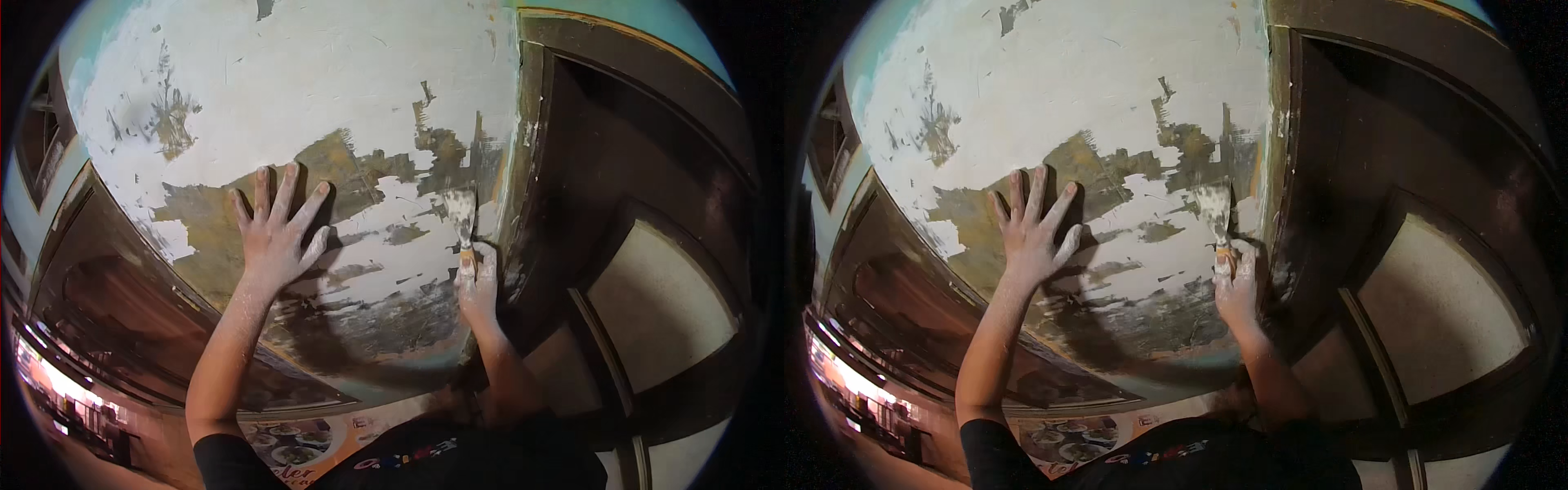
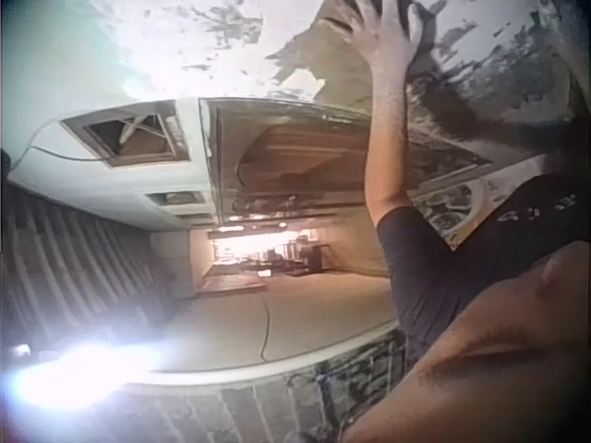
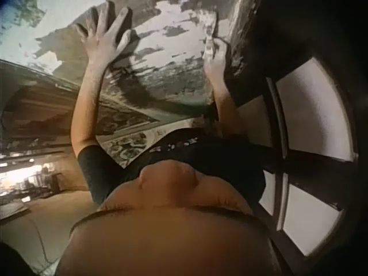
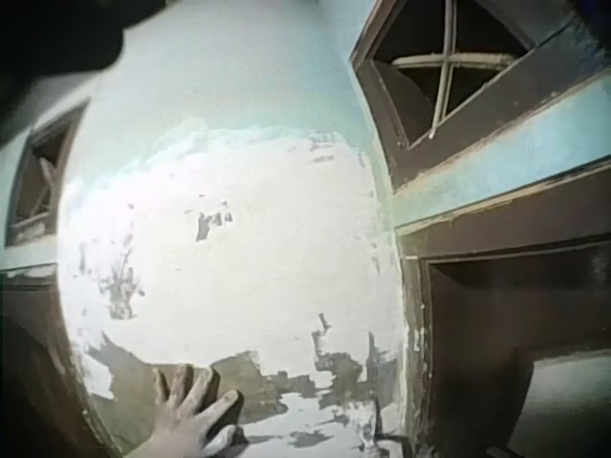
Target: Scraping old paint or plaster off a wall using a putty knife.
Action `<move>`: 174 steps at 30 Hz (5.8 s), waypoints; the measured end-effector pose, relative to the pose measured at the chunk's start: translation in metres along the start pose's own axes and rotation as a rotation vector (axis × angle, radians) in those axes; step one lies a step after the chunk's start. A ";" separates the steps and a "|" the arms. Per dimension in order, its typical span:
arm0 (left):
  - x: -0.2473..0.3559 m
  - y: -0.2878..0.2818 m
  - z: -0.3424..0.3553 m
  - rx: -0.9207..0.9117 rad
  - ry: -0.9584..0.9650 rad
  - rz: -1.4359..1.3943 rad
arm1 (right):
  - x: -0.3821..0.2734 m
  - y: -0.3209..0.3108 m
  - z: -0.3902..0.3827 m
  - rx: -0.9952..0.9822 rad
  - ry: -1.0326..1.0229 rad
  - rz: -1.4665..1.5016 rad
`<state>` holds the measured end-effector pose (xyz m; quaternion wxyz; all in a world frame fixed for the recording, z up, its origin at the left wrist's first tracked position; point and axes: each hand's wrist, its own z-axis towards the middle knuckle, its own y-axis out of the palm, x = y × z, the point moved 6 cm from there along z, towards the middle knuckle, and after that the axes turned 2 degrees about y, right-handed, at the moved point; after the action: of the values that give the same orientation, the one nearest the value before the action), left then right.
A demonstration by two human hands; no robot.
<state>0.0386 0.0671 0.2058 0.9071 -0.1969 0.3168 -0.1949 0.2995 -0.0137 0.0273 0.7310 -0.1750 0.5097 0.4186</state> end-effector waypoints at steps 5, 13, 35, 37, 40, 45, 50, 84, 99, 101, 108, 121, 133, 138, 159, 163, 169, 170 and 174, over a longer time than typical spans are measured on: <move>-0.016 -0.044 0.085 0.078 0.041 0.081 | -0.056 -0.013 0.010 0.042 -0.444 -0.148; -0.034 -0.073 0.148 0.245 0.027 0.204 | -0.092 0.001 0.027 0.074 -0.487 -0.321; -0.060 -0.080 0.155 0.339 -0.110 0.205 | -0.172 0.029 0.077 -0.019 -0.581 -0.642; -0.053 -0.082 0.152 0.343 -0.117 0.185 | -0.186 0.034 0.087 -0.023 -0.512 -0.683; -0.052 -0.074 0.138 0.287 -0.127 0.194 | -0.179 0.039 0.078 -0.043 -0.554 -0.648; -0.050 -0.078 0.125 0.255 -0.087 0.129 | -0.184 0.040 0.077 -0.049 -0.551 -0.619; -0.048 -0.067 0.119 0.225 -0.103 0.152 | -0.194 0.040 0.090 0.048 -0.693 -0.652; -0.124 -0.090 0.135 0.324 -0.079 0.282 | -0.246 0.138 0.072 -0.242 -0.703 -1.052; -0.175 -0.114 0.127 0.455 -0.192 0.329 | -0.288 0.183 0.074 -0.192 -0.873 -1.080; -0.179 -0.111 0.120 0.434 -0.215 0.349 | -0.279 0.190 0.065 -0.238 -0.819 -1.105; -0.169 -0.108 0.114 0.399 -0.214 0.261 | -0.319 0.198 0.081 -0.175 -0.855 -1.110; -0.171 -0.103 0.105 0.362 -0.239 0.281 | -0.345 0.216 0.070 -0.172 -0.802 -1.095; -0.162 -0.090 0.109 0.368 -0.299 0.274 | -0.320 0.188 0.072 -0.131 -0.707 -1.080; -0.149 -0.090 0.109 0.357 -0.306 0.257 | -0.286 0.149 0.078 -0.015 -0.659 -0.970; -0.149 -0.089 0.109 0.356 -0.324 0.266 | -0.352 0.177 0.109 -0.005 -0.744 -1.090; -0.149 -0.091 0.108 0.371 -0.312 0.249 | -0.366 0.182 0.109 0.028 -0.819 -1.067; -0.137 -0.085 0.102 0.344 -0.291 0.236 | -0.362 0.180 0.111 0.018 -0.772 -1.091; -0.133 -0.079 0.100 0.332 -0.280 0.236 | -0.357 0.177 0.110 0.003 -0.760 -1.065; -0.100 -0.067 0.087 0.190 -0.227 0.156 | -0.313 0.154 0.091 -0.026 -0.669 -0.966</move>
<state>0.0080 0.0789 0.3507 0.9641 -0.1056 0.2066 -0.1292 0.1916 0.0034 0.3714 0.9578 -0.2547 0.1086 0.0770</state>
